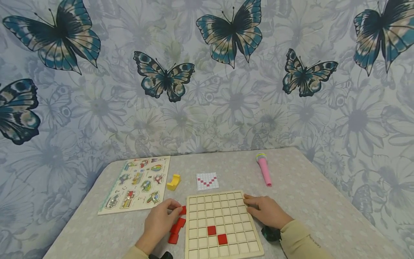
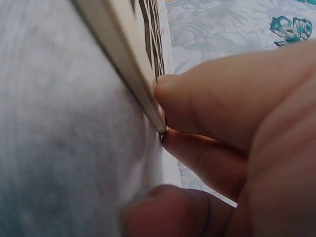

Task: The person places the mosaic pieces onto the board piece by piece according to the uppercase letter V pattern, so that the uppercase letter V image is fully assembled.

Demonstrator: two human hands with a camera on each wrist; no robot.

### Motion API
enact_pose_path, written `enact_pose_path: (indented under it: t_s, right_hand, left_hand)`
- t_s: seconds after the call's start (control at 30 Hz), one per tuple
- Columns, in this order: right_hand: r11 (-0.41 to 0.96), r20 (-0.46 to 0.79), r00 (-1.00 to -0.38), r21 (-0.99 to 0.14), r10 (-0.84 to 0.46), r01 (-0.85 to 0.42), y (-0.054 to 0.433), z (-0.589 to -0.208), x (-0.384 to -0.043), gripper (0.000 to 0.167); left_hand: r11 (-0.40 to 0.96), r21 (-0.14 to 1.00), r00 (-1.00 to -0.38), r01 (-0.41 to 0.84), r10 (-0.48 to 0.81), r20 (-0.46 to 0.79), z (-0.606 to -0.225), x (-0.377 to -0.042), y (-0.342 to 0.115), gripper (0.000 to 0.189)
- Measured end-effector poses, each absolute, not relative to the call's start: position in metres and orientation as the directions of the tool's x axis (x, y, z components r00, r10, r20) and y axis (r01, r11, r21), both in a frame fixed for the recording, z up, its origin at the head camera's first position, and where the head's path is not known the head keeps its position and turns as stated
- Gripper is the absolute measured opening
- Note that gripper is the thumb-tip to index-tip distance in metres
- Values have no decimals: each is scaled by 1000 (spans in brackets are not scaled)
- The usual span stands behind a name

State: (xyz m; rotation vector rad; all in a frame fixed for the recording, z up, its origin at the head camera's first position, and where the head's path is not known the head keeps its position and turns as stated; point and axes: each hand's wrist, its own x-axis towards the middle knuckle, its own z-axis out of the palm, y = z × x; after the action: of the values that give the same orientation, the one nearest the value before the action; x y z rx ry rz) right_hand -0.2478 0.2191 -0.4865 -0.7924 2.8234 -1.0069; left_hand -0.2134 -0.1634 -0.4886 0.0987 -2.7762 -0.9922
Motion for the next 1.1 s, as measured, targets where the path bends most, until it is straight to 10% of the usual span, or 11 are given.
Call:
enact_pose_path:
  t_s: [1.1]
  right_hand:
    - [652, 110, -867, -614, -486, -444, 220, -486, -250, 44]
  left_hand:
    - [668, 699, -967, 255, 158, 202, -489, -192, -124, 9]
